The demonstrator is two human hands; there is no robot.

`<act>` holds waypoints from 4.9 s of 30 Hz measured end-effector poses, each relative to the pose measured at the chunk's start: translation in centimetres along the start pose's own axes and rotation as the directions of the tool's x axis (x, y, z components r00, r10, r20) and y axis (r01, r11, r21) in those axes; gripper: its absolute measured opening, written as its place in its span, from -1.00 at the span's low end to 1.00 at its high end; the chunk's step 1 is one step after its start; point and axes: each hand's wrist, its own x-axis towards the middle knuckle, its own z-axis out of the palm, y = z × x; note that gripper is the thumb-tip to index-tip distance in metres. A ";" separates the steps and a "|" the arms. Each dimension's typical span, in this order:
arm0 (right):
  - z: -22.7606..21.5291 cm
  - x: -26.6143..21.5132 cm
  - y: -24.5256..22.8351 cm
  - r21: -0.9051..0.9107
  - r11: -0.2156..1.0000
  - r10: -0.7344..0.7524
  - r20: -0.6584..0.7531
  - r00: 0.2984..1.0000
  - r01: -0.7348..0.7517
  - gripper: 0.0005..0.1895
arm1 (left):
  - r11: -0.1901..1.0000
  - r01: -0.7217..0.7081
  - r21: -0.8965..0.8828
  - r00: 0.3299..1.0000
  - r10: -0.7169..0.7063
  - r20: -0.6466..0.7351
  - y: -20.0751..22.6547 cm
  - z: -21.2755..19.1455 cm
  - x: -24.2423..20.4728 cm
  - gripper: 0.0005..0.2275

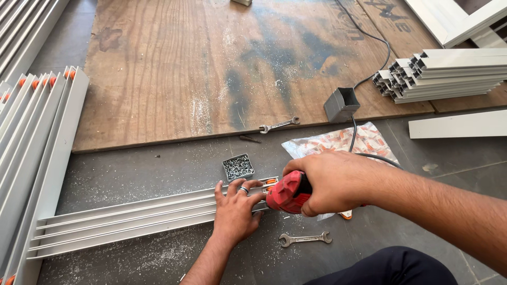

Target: The person assembles aluminum window frame components by inserting orange plastic spacers and securing them with screws using a red power drill. They handle multiple frame sections, aligning them and fastening the spacers before stacking the completed units.

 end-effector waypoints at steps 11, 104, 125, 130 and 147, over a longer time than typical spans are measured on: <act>0.1 -0.2 -0.3 -0.068 0.996 0.053 0.014 0.998 -0.052 -0.18 | 1.000 -0.008 -0.014 1.000 0.007 -0.018 -0.1 0.0 0.1 -0.59; 3.1 1.5 13.6 0.755 0.652 0.005 -0.099 0.995 0.072 -0.23 | 0.959 -0.091 -0.268 0.983 0.044 -0.176 -1.0 -1.7 0.5 -0.27; -0.9 1.2 3.3 0.245 0.966 0.082 -0.006 0.997 -0.078 -0.28 | 0.996 -0.059 -0.068 0.997 0.056 -0.044 -0.4 -0.6 0.7 -0.45; -1.0 1.2 3.4 0.275 0.960 0.065 -0.011 0.998 -0.060 -0.25 | 0.997 -0.053 -0.060 0.998 0.050 -0.049 -0.2 -0.6 0.9 -0.46; -1.4 1.7 0.2 -0.066 0.998 0.006 0.032 0.999 -0.004 -0.22 | 0.995 -0.041 -0.094 0.996 0.032 -0.088 -0.2 -0.4 0.9 -0.34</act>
